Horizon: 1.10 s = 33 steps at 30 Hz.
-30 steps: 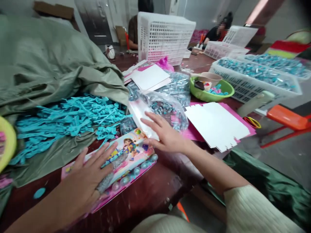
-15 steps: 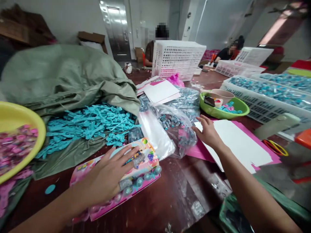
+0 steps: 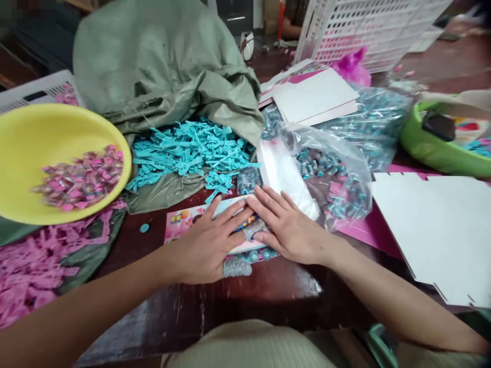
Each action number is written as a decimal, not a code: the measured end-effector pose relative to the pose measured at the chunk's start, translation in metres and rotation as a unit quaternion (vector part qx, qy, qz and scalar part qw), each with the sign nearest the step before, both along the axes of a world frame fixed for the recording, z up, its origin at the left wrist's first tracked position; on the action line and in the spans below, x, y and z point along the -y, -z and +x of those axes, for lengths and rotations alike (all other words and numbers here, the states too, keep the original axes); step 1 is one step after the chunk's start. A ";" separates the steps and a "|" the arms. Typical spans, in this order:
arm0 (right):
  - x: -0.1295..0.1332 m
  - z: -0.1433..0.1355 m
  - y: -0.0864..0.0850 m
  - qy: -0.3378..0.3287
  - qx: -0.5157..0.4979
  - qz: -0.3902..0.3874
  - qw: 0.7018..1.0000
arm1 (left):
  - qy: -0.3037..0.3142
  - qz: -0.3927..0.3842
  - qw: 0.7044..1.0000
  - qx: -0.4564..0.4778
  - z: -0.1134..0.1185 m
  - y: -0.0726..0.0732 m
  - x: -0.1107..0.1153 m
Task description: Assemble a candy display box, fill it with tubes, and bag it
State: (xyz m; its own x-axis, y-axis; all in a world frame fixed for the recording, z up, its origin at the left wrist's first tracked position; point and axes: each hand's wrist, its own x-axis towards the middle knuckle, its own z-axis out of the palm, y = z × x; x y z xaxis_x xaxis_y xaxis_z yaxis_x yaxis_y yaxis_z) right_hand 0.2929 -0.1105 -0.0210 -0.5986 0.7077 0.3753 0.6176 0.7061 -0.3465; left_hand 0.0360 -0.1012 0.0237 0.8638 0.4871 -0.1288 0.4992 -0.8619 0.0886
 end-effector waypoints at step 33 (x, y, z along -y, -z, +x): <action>-0.004 0.066 -0.233 0.042 -0.397 0.217 0.891 | -0.194 -0.019 0.866 0.461 -0.020 -0.087 -0.068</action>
State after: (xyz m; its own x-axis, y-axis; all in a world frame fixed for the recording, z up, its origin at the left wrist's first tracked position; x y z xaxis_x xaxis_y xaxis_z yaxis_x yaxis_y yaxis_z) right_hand 0.3589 -0.1063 0.2122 0.0255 0.4224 0.9061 0.3577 0.8425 -0.4028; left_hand 0.0162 -0.0329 0.1109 0.3809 0.7740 0.5058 0.4530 -0.6331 0.6277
